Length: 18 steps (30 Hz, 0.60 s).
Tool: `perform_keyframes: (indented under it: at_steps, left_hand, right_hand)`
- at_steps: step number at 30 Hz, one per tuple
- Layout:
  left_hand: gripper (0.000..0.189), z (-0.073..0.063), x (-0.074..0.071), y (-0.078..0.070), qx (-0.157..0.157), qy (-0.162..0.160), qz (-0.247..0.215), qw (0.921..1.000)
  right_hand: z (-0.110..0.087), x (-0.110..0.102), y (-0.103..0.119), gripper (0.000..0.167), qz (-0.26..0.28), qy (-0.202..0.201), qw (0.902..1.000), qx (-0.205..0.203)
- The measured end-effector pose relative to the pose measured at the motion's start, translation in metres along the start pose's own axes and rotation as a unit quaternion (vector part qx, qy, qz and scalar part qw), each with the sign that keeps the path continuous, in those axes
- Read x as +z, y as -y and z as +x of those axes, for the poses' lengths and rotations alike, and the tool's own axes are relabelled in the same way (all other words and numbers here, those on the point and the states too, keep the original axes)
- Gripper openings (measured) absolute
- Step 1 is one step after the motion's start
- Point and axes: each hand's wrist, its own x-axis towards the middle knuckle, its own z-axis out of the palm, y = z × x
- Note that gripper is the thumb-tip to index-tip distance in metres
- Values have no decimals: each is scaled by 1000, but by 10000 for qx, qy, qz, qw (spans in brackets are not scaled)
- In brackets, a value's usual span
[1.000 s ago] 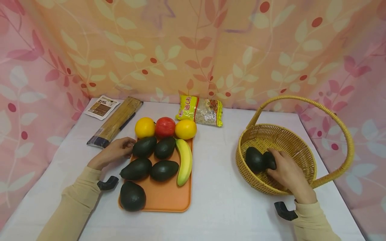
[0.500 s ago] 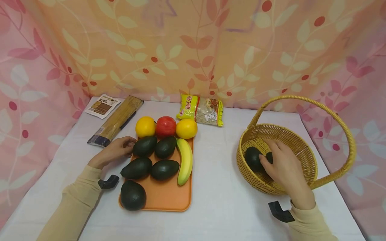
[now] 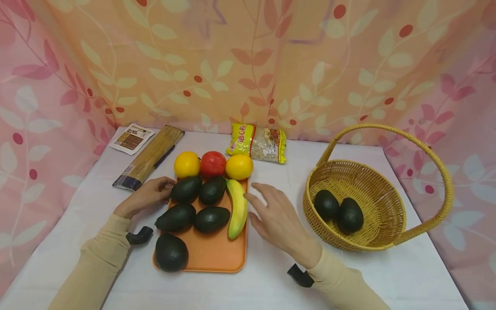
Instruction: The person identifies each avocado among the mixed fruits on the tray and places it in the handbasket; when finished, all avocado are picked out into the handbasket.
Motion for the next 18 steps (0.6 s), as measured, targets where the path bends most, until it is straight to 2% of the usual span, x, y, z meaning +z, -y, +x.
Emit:
perform_keyframes:
  at_steps: [5,11,18]
  left_hand:
    - [35,1,0,1,-16,-7,-30,10000]
    - [35,1,0,1,-28,-3,-28,10000]
    - [37,0,0,-2,-33,34,-105,9999]
  right_hand:
    - [12,33,31,54,63,567,9975,-420]
    - [21,58,53,61,-154,1062,9910,-797]
    - [26,71,62,65,-141,1323,9879,-801]
